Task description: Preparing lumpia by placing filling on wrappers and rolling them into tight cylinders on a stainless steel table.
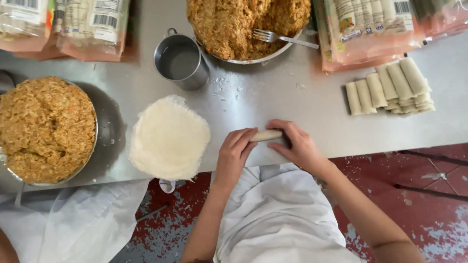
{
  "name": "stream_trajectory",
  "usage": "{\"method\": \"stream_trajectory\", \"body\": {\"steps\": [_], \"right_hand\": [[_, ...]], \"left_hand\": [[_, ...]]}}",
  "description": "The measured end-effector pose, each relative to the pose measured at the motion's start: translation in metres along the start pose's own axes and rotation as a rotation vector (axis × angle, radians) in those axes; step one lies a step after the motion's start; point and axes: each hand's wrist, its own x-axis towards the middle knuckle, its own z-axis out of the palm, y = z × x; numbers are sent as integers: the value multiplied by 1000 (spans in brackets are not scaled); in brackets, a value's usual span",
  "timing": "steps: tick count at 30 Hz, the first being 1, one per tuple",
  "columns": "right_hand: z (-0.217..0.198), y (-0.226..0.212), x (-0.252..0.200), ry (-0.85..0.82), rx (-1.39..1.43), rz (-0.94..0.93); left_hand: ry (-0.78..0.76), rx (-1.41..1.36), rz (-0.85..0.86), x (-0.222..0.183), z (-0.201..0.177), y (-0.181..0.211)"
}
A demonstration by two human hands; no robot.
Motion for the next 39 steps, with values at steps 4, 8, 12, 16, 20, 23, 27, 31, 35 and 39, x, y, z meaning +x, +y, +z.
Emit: {"method": "stream_trajectory", "body": {"steps": [4,8,12,16,20,23,27,31,35,39], "right_hand": [[-15,-4,6,-28,82,5],[-33,-21,-14,-236,433,110],[-52,1,-32,-195,491,348],[-107,35,-30,310,-146,628],[-132,62,-20,630,-884,39],[-135,84,-17,554,-963,65],[-139,113,-34,520,-1035,197],[-86,21,0,680,-805,-45],[10,44,-5,563,-507,-298],[62,-32,11,218,-134,-190]], "left_hand": [[-37,-120,-14,0,-9,4],[-138,-287,-93,-8,-8,15],[-33,-243,-81,-9,-10,23],[62,-94,-73,-23,-35,-13],[229,149,-77,-37,-69,-25],[323,291,-125,-41,-89,-19],[173,348,-282,-54,-100,-33],[235,358,-303,-55,-102,-41],[142,397,-284,-41,-99,-26],[200,303,-287,-38,-103,-29]]}}
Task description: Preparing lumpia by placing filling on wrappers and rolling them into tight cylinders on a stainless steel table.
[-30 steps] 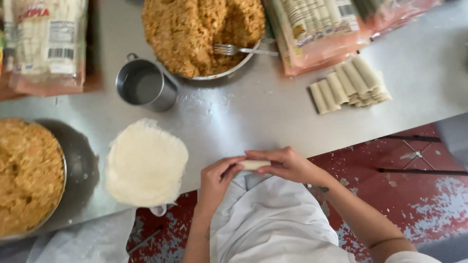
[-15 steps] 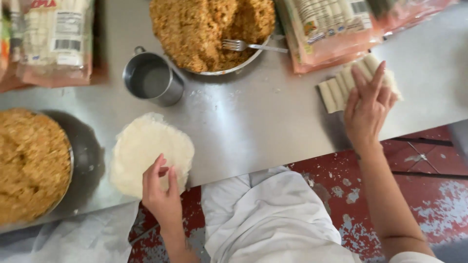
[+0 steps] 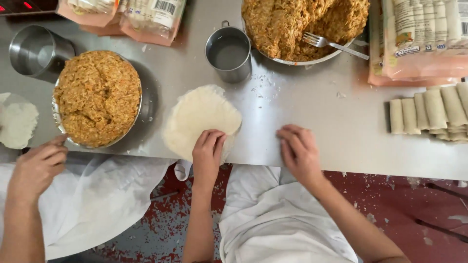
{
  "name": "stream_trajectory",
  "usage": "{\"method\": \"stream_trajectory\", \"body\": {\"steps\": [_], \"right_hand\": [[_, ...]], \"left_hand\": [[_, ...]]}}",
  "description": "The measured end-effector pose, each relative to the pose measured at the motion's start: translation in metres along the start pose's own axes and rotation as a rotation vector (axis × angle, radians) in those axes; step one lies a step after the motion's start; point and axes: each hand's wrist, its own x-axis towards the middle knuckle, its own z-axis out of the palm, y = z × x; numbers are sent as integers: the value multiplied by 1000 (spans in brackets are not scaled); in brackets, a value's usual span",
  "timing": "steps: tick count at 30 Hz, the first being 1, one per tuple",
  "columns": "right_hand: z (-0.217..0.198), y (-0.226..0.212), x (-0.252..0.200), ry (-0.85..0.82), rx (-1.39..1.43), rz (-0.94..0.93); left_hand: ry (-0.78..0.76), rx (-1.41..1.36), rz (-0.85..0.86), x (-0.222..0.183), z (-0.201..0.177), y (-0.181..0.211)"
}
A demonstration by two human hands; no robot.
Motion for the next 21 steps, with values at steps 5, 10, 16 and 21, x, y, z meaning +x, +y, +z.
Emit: {"method": "stream_trajectory", "body": {"steps": [5,10,16,21], "right_hand": [[23,5,0,-208,544,575],[-12,24,-8,-156,629,773],[-70,-9,-1,-163,586,1038],[-64,8,-18,-60,736,1077]], "left_hand": [[-169,-296,92,-17,29,10],[-209,-253,277,-19,50,61],[-123,-314,195,-19,93,80],[-212,-514,-13,-25,116,95]]}}
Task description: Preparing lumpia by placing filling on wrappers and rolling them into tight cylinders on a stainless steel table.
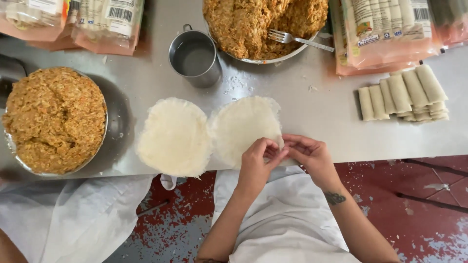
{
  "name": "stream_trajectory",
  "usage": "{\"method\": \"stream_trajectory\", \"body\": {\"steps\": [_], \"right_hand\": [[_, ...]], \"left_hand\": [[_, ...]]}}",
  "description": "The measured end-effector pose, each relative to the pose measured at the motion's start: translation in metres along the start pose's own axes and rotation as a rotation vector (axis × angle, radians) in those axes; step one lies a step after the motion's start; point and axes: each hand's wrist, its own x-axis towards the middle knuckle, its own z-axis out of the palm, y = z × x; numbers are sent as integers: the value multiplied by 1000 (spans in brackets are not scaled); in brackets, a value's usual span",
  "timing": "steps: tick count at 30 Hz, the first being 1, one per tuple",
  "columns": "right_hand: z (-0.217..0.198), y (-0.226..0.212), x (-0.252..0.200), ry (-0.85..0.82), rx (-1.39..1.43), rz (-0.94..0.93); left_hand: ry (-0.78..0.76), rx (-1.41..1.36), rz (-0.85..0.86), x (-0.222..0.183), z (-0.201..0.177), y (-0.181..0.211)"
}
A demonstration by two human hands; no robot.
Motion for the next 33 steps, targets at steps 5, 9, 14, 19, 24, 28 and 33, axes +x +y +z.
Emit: {"method": "stream_trajectory", "body": {"steps": [5,9,14,19,24,28,33], "right_hand": [[8,15,2,6,-6,-79],[17,8,-8,148,-276,-244],[19,5,-3,131,-632,-373],[-5,-18,-15,29,-719,-343],[-4,47,24,32,-945,-544],[-7,6,11,39,-948,-566],[-27,38,24,166,-1083,-564]], "left_hand": [[-23,-196,-205,-1,-13,-11],[114,77,-170,0,-16,-4],[-19,122,26,-3,-19,0],[-109,311,-148,7,-64,24],[-160,437,-77,19,-18,5],[-189,514,-177,28,-31,4],[-62,315,-79,27,-23,-16]]}}
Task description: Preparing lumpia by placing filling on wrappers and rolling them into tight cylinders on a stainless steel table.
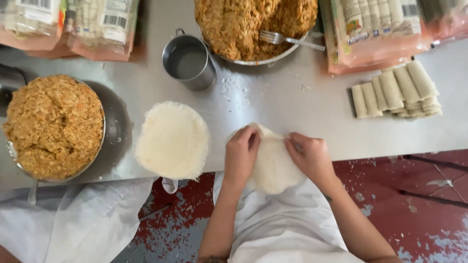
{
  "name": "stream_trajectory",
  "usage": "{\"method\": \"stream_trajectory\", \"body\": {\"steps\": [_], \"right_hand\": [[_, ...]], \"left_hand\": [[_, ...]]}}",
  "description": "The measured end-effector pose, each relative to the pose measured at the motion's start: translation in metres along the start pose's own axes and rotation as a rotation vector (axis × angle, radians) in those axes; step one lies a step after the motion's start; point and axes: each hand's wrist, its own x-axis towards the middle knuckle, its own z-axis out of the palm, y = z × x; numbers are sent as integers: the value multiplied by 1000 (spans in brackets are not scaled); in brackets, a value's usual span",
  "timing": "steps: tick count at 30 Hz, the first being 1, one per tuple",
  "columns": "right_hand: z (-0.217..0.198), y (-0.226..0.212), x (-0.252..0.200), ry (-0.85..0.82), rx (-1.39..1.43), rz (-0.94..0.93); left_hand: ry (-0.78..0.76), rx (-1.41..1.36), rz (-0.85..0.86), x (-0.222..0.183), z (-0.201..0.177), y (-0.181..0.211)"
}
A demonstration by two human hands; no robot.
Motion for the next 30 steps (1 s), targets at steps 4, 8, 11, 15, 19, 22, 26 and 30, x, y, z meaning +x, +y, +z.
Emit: {"method": "stream_trajectory", "body": {"steps": [4,8,11,15,19,22,26,30], "right_hand": [[17,-3,11,37,109,-52],[11,15,13,190,24,-21],[0,35,1,150,121,47],[3,3,13,121,228,35],[-17,-47,13,89,229,40],[-13,-42,0,56,247,54],[-23,-46,0,84,271,47],[-25,-54,8,115,314,-32]], "left_hand": [[-101,-94,-70,-5,9,12],[42,96,-110,-11,-11,-13],[138,73,-210,-31,-49,-21],[73,-151,-82,-24,-38,-13],[-51,-98,43,-27,-3,-16],[-71,1,128,-27,-2,4],[59,71,172,-21,-12,12],[55,-39,181,-16,-27,26]]}}
